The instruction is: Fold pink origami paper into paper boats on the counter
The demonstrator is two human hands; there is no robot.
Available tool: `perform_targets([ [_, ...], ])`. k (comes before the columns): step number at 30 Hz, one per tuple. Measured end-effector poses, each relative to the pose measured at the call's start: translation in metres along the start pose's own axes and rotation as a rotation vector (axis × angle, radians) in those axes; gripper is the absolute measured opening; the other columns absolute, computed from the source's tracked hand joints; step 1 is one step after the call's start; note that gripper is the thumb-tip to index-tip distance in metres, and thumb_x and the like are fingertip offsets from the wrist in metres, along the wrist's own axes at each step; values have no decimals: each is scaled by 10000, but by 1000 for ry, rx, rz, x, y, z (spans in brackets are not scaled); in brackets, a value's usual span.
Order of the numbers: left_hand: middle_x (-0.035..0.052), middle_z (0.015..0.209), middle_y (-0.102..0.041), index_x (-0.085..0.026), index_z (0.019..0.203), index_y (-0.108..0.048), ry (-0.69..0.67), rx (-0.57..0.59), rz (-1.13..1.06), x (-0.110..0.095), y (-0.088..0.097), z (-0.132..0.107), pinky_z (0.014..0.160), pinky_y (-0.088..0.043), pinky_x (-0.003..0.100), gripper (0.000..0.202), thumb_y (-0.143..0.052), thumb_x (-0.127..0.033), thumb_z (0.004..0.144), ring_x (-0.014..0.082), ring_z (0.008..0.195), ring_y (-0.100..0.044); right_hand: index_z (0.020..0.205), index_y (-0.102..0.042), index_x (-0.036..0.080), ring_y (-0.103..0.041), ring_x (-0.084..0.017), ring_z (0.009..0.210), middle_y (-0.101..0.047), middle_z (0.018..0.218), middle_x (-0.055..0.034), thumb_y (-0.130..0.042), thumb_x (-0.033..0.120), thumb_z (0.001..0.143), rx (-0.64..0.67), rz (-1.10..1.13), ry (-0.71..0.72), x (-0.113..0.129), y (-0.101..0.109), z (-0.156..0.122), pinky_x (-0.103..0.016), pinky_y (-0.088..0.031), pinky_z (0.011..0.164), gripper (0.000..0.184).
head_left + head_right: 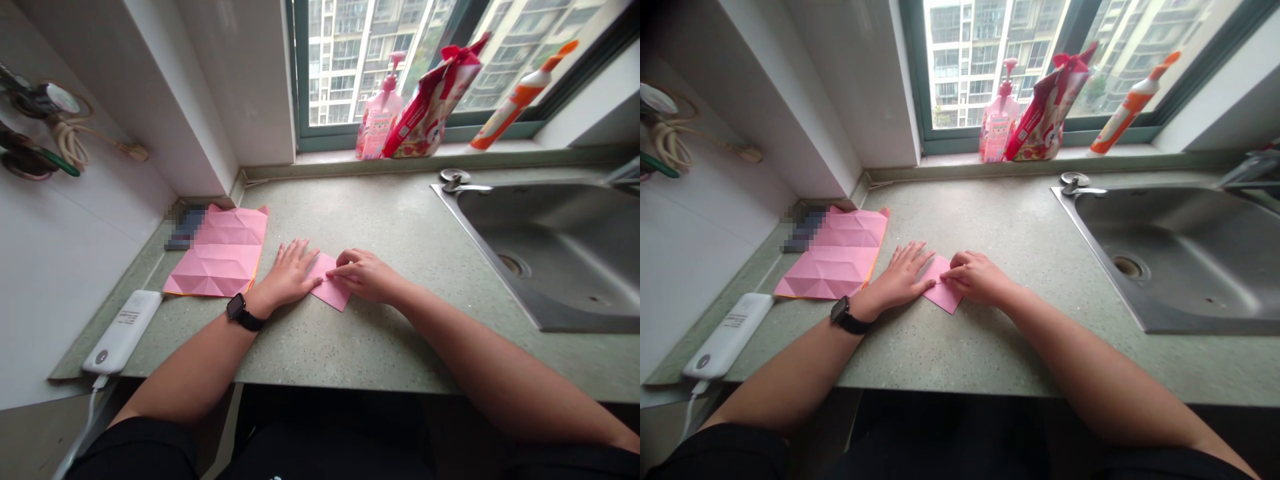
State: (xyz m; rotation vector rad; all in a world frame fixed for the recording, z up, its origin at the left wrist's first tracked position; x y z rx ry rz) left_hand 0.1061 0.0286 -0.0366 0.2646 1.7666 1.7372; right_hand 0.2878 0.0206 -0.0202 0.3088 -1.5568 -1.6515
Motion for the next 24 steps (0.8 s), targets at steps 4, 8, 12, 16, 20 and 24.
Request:
perform_targets([
  [4, 187, 1861, -177, -261, 1720, -374, 12, 35, 2, 10, 4, -5, 1373, -157, 690, 771, -645, -559, 1063, 442, 1731, -117, 1197, -878, 363, -689, -242, 1017, -762, 1114, -77, -675, 289, 1067, 4, -12, -14, -2, 0, -1, -404, -485, 892, 252],
  [8, 164, 1876, -120, -268, 1719, -387, 53, 83, 17, 16, 10, -7, 1382, -171, 641, 808, -673, -591, 1037, 440, 1736, -83, 1192, -879, 371, -688, -244, 1026, -765, 1118, -76, -701, 310, 1063, 13, -9, -29, -3, -1, 0, -407, -466, 900, 228],
  [12, 150, 1881, -99, -279, 1735, -366, 95, 138, 41, 19, 17, -9, 1385, -168, 617, 857, -702, -597, 1013, 430, 1739, -81, 1206, -876, 372, -689, -250, 1038, -770, 1133, -83, -694, 323, 1072, 23, -5, -32, -3, -1, 1, -414, -460, 905, 231],
  [16, 170, 1873, -129, -266, 1727, -394, 129, 175, 28, 26, 22, -11, 1378, -174, 633, 889, -741, -607, 982, 449, 1733, -108, 1205, -878, 364, -691, -255, 1028, -769, 1131, -88, -677, 329, 1081, 26, -5, -31, -3, -1, 1, -424, -465, 903, 238],
  [20, 172, 1856, -210, -265, 1702, -440, 122, 145, 0, 34, 23, -13, 1372, -211, 638, 897, -800, -581, 945, 450, 1720, -179, 1207, -876, 353, -684, -245, 994, -766, 1122, -89, -662, 339, 1090, 17, 8, -20, -3, -1, 1, -419, -477, 894, 245],
  [24, 175, 1780, -400, -253, 1632, -528, 10, 4, -64, 27, 37, -12, 1350, -289, 647, 753, -816, -438, 962, 411, 1667, -348, 1183, -880, 351, -682, -240, 979, -762, 1101, -85, -690, 323, 1070, -10, 18, -7, -4, -1, 1, -407, -483, 884, 223],
])
Point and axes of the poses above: each hand's wrist, its own z-axis towards the middle knuckle, its own y-axis out of the back of the hand, x = y × z, the point moved 7 cm from there along z, towards the middle knuckle
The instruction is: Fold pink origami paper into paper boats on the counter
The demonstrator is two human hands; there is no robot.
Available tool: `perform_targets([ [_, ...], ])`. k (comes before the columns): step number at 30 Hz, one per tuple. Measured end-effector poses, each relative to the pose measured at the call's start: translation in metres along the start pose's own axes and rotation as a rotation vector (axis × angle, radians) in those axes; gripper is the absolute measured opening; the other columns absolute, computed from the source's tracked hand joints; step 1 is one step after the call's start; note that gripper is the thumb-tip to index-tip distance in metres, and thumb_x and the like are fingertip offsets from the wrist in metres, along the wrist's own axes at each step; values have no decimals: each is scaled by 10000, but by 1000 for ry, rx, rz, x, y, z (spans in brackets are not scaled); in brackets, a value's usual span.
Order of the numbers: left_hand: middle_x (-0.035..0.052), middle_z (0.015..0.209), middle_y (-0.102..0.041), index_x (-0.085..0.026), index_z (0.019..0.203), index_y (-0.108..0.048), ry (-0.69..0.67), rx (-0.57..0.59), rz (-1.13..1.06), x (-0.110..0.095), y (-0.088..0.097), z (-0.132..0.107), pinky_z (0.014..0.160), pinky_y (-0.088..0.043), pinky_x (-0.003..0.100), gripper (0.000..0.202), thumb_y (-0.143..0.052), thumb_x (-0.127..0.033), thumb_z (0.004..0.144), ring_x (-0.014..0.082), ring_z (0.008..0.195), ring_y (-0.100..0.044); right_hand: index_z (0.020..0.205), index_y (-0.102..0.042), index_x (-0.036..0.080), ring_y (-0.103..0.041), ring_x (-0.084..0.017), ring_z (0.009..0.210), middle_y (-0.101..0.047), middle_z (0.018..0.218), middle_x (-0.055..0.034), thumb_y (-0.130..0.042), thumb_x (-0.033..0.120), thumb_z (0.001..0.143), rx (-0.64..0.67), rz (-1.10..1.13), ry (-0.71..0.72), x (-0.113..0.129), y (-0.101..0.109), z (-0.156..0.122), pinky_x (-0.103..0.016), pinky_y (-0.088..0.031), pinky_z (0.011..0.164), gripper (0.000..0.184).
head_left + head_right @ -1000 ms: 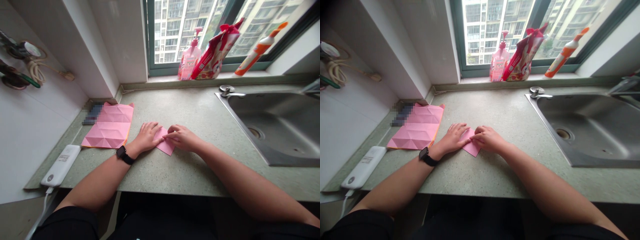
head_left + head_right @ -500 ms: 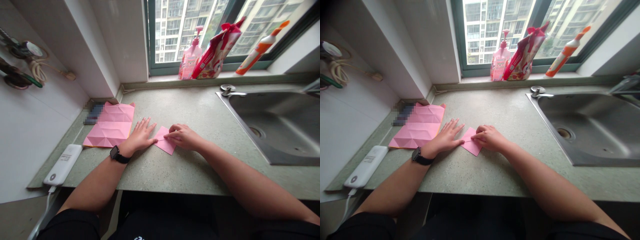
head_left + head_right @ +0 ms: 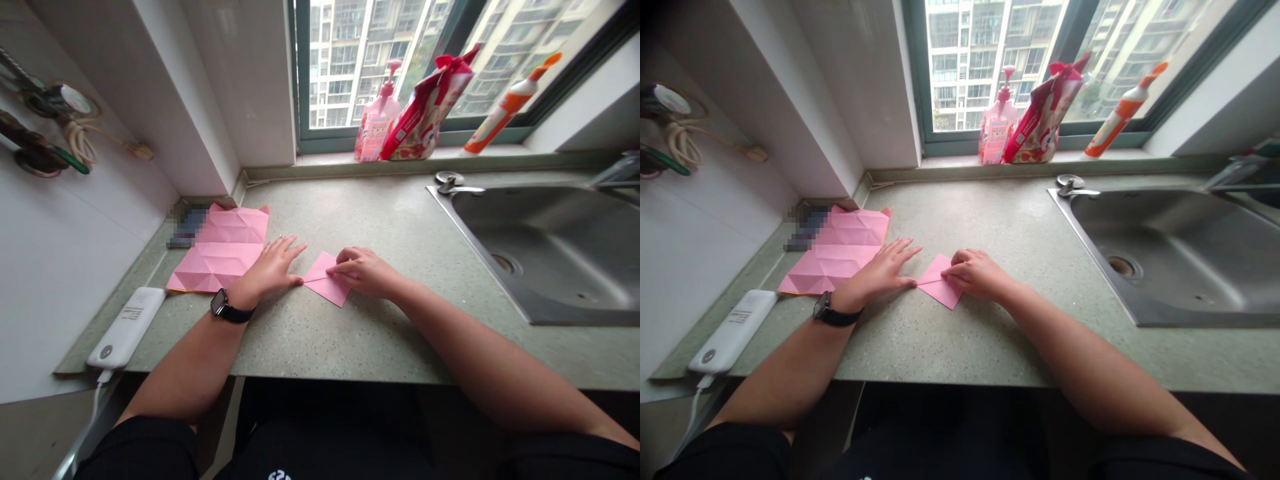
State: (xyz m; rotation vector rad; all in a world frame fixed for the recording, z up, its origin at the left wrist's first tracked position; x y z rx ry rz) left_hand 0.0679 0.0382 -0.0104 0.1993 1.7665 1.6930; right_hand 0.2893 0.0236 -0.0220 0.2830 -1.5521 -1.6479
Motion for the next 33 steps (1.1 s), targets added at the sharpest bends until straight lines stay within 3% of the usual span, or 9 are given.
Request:
perform_targets([
  [4, 115, 1481, -688, -247, 1374, -704, -239, -208, -214, -28, 23, 0, 1230, -499, 515, 324, -695, -303, 1055, 287, 1410, -640, 1180, -881, 341, -685, -238, 974, -757, 1088, -85, -675, 309, 1073, -12, -4, 18, 0, -1, 0, -404, -483, 868, 234],
  [6, 97, 1339, -745, -239, 1255, -736, -351, -171, -261, -43, 20, 0, 1151, -551, 474, 228, -732, -318, 1041, 273, 1292, -695, 1178, -880, 341, -685, -237, 977, -757, 1090, -85, -681, 302, 1066, -15, -5, 22, 0, -1, 0, -403, -487, 869, 232],
  [9, 93, 1294, -757, -231, 1208, -740, -425, -52, -212, -54, 4, 0, 1086, -564, 443, 244, -800, -255, 973, 278, 1222, -713, 1177, -877, 347, -685, -236, 980, -758, 1097, -79, -713, 257, 1029, -24, -6, 23, -1, -1, -1, -406, -497, 885, 238],
  [14, 87, 1240, -761, -216, 1159, -746, -445, 17, -163, -52, -14, 1, 991, -573, 386, 189, -776, -252, 976, 250, 1108, -735, 1211, -860, 338, -690, -241, 1018, -764, 1128, -81, -704, 197, 1013, -19, -1, 41, -2, 0, -5, -415, -515, 915, 288],
  [19, 78, 1205, -770, -229, 1122, -773, -481, -48, -141, -54, -10, 0, 956, -573, 361, 134, -664, -270, 1055, 218, 1044, -742, 1302, -819, 309, -697, -242, 1011, -768, 1123, -87, -677, 259, 1058, -39, 12, 55, -1, 4, -7, -418, -545, 909, 286],
  [22, 74, 1231, -769, -236, 1170, -769, -477, -55, -120, -55, -8, 0, 976, -573, 368, 160, -697, -277, 1033, 226, 1075, -744, 1285, -816, 299, -703, -238, 1014, -770, 1125, -88, -653, 260, 1075, -48, 33, 58, -1, 5, -7, -408, -563, 913, 269],
  [29, 88, 1246, -757, -216, 1127, -761, -425, -44, -82, -55, -11, 1, 962, -585, 359, 144, -635, -259, 1072, 231, 1084, -740, 1242, -824, 261, -700, -302, 1136, -766, 1258, -131, -658, 235, 1034, -147, -103, -189, -21, 12, -11, -492, -562, 1038, 268],
  [33, 81, 1236, -764, -223, 1100, -780, -418, -51, -84, -55, -12, 2, 969, -595, 357, 169, -617, -203, 1060, 228, 1085, -745, 1123, -847, 268, -705, -307, 1103, -774, 1240, -125, -713, 277, 1003, -128, -108, -192, -24, 10, -12, -508, -563, 1016, 181],
])
Point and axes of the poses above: each hand's wrist, its own z-axis towards the middle knuckle, its own y-axis out of the back of the hand, x = y × z, the point moved 7 cm from there along z, towards the middle knuckle
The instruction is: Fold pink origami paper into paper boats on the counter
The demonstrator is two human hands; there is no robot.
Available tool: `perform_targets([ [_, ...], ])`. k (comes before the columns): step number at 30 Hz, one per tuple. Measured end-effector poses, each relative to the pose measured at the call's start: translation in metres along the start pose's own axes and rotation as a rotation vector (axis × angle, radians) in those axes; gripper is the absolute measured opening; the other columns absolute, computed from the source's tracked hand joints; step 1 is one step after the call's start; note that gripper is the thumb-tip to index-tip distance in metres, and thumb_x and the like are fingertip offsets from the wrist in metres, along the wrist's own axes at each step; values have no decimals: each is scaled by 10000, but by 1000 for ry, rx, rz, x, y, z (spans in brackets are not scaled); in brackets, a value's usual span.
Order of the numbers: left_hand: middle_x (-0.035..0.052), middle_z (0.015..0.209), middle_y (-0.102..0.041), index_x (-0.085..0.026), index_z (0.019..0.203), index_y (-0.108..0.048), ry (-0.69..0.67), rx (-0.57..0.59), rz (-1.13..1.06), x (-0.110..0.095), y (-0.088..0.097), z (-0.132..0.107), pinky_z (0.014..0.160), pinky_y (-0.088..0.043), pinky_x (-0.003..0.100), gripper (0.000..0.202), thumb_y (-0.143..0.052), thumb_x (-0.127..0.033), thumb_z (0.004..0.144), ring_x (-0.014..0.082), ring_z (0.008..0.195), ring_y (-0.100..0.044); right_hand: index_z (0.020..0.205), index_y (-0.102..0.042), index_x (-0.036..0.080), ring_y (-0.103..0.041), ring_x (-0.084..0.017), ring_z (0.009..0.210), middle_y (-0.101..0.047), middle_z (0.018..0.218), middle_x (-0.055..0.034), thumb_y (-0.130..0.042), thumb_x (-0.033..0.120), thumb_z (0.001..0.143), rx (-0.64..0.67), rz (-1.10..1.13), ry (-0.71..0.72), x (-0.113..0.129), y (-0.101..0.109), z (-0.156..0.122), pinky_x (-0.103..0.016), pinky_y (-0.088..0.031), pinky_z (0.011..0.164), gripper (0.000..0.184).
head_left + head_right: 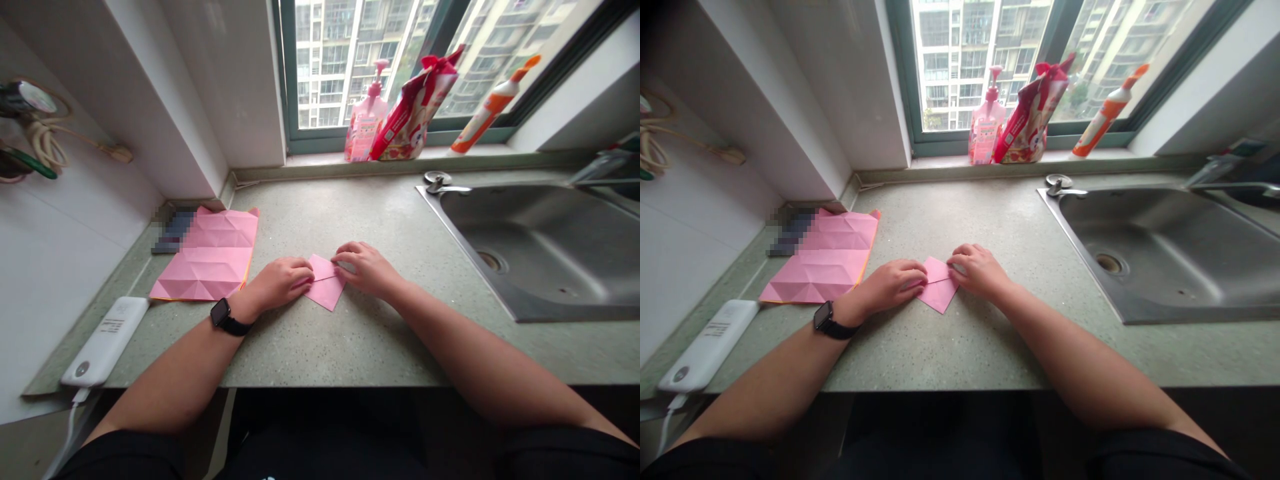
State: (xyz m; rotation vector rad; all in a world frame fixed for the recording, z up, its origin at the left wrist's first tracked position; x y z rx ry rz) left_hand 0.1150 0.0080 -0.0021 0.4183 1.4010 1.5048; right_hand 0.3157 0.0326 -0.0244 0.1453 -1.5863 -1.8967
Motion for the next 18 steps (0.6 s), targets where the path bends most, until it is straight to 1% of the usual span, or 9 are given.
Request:
perform_targets([
  [4, 70, 1226, -768, -237, 1089, -791, -2, -24, -19, 0, -2, 1, 998, -603, 375, 190, -614, -176, 1058, 222, 1083, -745, 1036, -832, 273, -709, -297, 1108, -775, 1219, -108, -754, 252, 956, -20, 107, -4, 1, -1, 1, -508, -562, 1026, 113],
  [6, 86, 1275, -746, -235, 1095, -784, 11, -60, -19, 0, -1, 1, 1039, -605, 411, 156, -641, -192, 1052, 239, 1137, -731, 1016, -817, 272, -714, -281, 1103, -774, 1192, -94, -748, 223, 943, -28, 193, -26, 1, -1, 2, -490, -566, 1031, 112],
  [8, 114, 1353, -702, -227, 1160, -760, 51, -125, -14, 3, 2, 1, 1090, -597, 453, 158, -684, -193, 1025, 268, 1231, -702, 987, -801, 266, -725, -258, 1087, -771, 1160, -80, -725, 201, 942, -33, 284, -37, 2, -1, 3, -453, -575, 1021, 110],
  [10, 142, 1405, -662, -209, 1274, -706, 114, -201, -16, 7, 7, 1, 1132, -580, 491, 276, -718, -191, 999, 293, 1299, -668, 953, -784, 259, -732, -242, 1074, -764, 1139, -72, -703, 192, 946, -46, 346, -26, 5, 2, 3, -423, -582, 1003, 105],
  [12, 149, 1367, -670, -191, 1337, -655, 179, -260, -35, 12, 11, 0, 1128, -578, 509, 348, -730, -214, 998, 302, 1285, -665, 937, -771, 257, -732, -240, 1076, -756, 1135, -72, -695, 194, 949, -73, 373, 0, 10, 7, 3, -418, -583, 998, 99],
  [14, 124, 1269, -700, -192, 1266, -666, 218, -274, -76, 15, 13, 0, 1085, -590, 496, 257, -714, -246, 1020, 288, 1207, -686, 934, -761, 258, -729, -243, 1082, -747, 1139, -74, -693, 204, 956, -102, 386, 35, 14, 12, 2, -428, -586, 1000, 89],
  [16, 93, 1186, -716, -203, 1116, -693, 220, -270, -126, 15, 14, 1, 1043, -596, 458, 82, -675, -229, 1040, 260, 1131, -703, 941, -746, 260, -726, -248, 1096, -742, 1157, -79, -688, 224, 971, -133, 393, 65, 18, 17, 1, -443, -590, 1006, 75],
  [17, 85, 1167, -718, -206, 1053, -697, 211, -277, -145, 14, 16, 1, 1033, -593, 443, 41, -657, -207, 1045, 249, 1114, -706, 964, -739, 262, -724, -254, 1111, -741, 1173, -84, -691, 240, 977, -149, 396, 74, 18, 18, 1, -452, -593, 1012, 55],
  [18, 81, 1163, -720, -207, 1012, -700, 199, -294, -155, 13, 19, 1, 1031, -589, 433, 65, -647, -188, 1046, 242, 1111, -706, 1009, -733, 264, -722, -263, 1133, -742, 1193, -92, -701, 259, 979, -163, 398, 74, 19, 19, 0, -462, -596, 1020, 44],
])
Point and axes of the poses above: each hand's wrist, its own z-axis towards the middle knuckle, its own y-axis out of the back of the hand, x = y × z, the point moved 7 cm from there along z, towards the middle knuckle
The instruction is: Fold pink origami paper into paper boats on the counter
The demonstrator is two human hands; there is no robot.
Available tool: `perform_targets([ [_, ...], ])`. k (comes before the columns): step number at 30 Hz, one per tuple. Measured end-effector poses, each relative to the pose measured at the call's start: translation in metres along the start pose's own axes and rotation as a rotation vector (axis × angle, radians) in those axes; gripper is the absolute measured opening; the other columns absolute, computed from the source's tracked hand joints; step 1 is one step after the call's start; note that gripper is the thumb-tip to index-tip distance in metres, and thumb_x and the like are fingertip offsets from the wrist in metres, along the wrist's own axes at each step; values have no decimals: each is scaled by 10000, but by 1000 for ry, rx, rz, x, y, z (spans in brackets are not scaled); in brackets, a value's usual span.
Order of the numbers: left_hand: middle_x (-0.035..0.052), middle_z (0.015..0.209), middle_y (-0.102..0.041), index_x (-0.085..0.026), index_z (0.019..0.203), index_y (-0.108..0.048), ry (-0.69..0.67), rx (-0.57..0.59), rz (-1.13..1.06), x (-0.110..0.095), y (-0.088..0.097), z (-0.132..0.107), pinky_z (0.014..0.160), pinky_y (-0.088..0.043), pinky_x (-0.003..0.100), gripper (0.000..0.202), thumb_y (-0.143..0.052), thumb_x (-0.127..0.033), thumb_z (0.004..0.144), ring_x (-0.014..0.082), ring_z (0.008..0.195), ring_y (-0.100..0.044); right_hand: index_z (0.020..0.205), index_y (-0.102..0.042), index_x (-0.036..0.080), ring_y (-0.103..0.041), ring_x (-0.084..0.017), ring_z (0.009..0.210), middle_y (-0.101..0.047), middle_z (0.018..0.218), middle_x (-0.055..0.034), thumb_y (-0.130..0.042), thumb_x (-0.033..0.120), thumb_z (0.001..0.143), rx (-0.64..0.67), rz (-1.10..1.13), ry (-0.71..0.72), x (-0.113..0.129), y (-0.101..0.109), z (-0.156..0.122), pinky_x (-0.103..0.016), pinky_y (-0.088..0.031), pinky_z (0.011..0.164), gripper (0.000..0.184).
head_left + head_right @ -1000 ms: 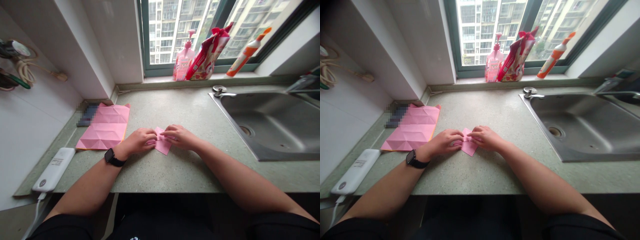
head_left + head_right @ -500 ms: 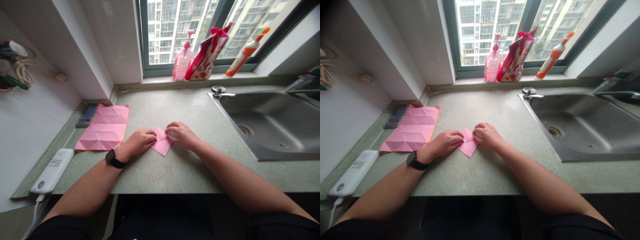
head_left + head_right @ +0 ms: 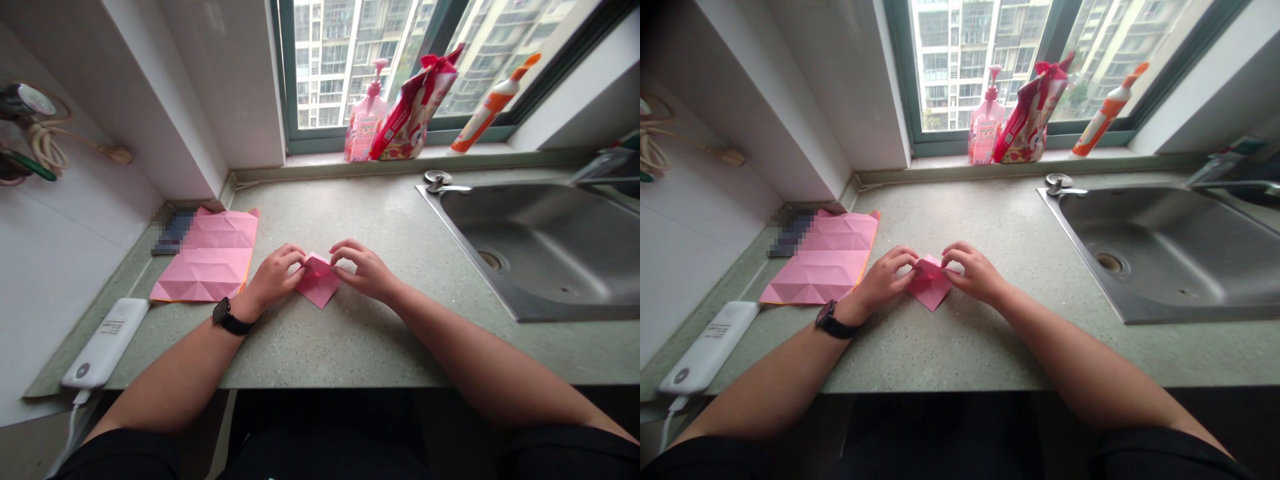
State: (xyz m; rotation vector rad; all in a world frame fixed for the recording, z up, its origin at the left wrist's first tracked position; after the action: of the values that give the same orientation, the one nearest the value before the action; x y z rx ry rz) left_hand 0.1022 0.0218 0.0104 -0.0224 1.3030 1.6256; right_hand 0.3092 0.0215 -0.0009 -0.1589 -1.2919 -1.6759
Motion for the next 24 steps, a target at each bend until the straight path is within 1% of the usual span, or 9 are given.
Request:
perform_targets([
  [1, 82, 1165, -720, -207, 995, -704, -12, -27, -4, -2, 3, 0, 1029, -585, 428, 80, -648, -178, 1045, 241, 1115, -705, 1080, -725, 266, -720, -275, 1159, -743, 1220, -102, -717, 280, 975, -14, 1, -8, -1, 1, -1, -476, -599, 1030, 106],
  [4, 90, 1178, -723, -212, 999, -722, -38, -110, 19, -9, 13, -1, 1023, -583, 431, 68, -680, -216, 1052, 250, 1134, -701, 1356, -646, 263, -728, -305, 1208, -750, 1297, -135, -779, 331, 936, -33, 18, -86, -8, 0, -2, -505, -610, 1042, 445],
  [6, 91, 1186, -726, -219, 1003, -731, -58, -141, 34, -14, 16, -3, 1017, -585, 435, 78, -694, -256, 1061, 253, 1141, -702, 1450, -590, 264, -757, -293, 1148, -775, 1277, -129, -779, 334, 929, -12, 49, -135, -12, -3, -3, -488, -629, 998, 559],
  [10, 91, 1178, -727, -226, 1005, -727, -84, -165, 37, -19, 18, -3, 999, -596, 446, 75, -704, -270, 1061, 256, 1129, -706, 1432, -600, 276, -771, -228, 909, -823, 1095, -59, -712, 300, 961, 25, 64, -127, -9, -3, -2, -409, -632, 860, 485],
  [13, 96, 1204, -717, -231, 1058, -705, -75, -197, 29, -18, 19, -3, 1023, -602, 469, 41, -716, -269, 1047, 263, 1150, -703, 1404, -627, 277, -779, -235, 944, -826, 1090, -53, -686, 283, 967, -38, 9, -65, 1, 5, -2, -397, -619, 870, 441],
  [17, 126, 1321, -690, -237, 1309, -618, -128, -273, 36, -22, 24, -6, 1106, -578, 513, 335, -764, -294, 1013, 289, 1260, -673, 1399, -645, 271, -786, -249, 982, -828, 1117, -66, -654, 260, 986, -121, -67, 49, 16, 14, -4, -401, -618, 881, 414],
  [19, 146, 1386, -676, -238, 1445, -549, -156, -296, 40, -25, 26, -8, 1124, -572, 519, 495, -775, -311, 1011, 297, 1290, -670, 1414, -654, 279, -782, -259, 992, -827, 1143, -77, -646, 255, 1004, -130, -106, 113, 24, 15, -6, -426, -614, 910, 411],
  [21, 157, 1424, -672, -243, 1523, -505, -167, -298, 49, -27, 26, -9, 1119, -578, 515, 569, -765, -314, 1021, 300, 1295, -677, 1435, -663, 296, -774, -273, 1003, -826, 1173, -86, -639, 252, 1019, -111, -141, 162, 30, 14, -6, -470, -603, 955, 420],
  [24, 109, 1322, -739, -268, 1438, -603, -184, -271, 86, -31, 25, -10, 1142, -564, 525, 415, -727, -286, 1043, 279, 1227, -707, 1468, -659, 322, -766, -290, 1005, -834, 1162, -77, -622, 237, 1023, -86, -163, 190, 36, 12, -8, -522, -585, 992, 454],
])
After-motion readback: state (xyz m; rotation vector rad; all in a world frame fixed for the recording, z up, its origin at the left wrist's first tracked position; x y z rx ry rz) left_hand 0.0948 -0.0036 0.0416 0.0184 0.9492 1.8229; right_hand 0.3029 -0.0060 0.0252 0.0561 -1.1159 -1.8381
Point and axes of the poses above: each hand's wrist, its own z-axis towards the middle knuckle, its own y-axis out of the back of the hand, x = y × z, the point moved 7 cm from there along z, towards the middle knuckle
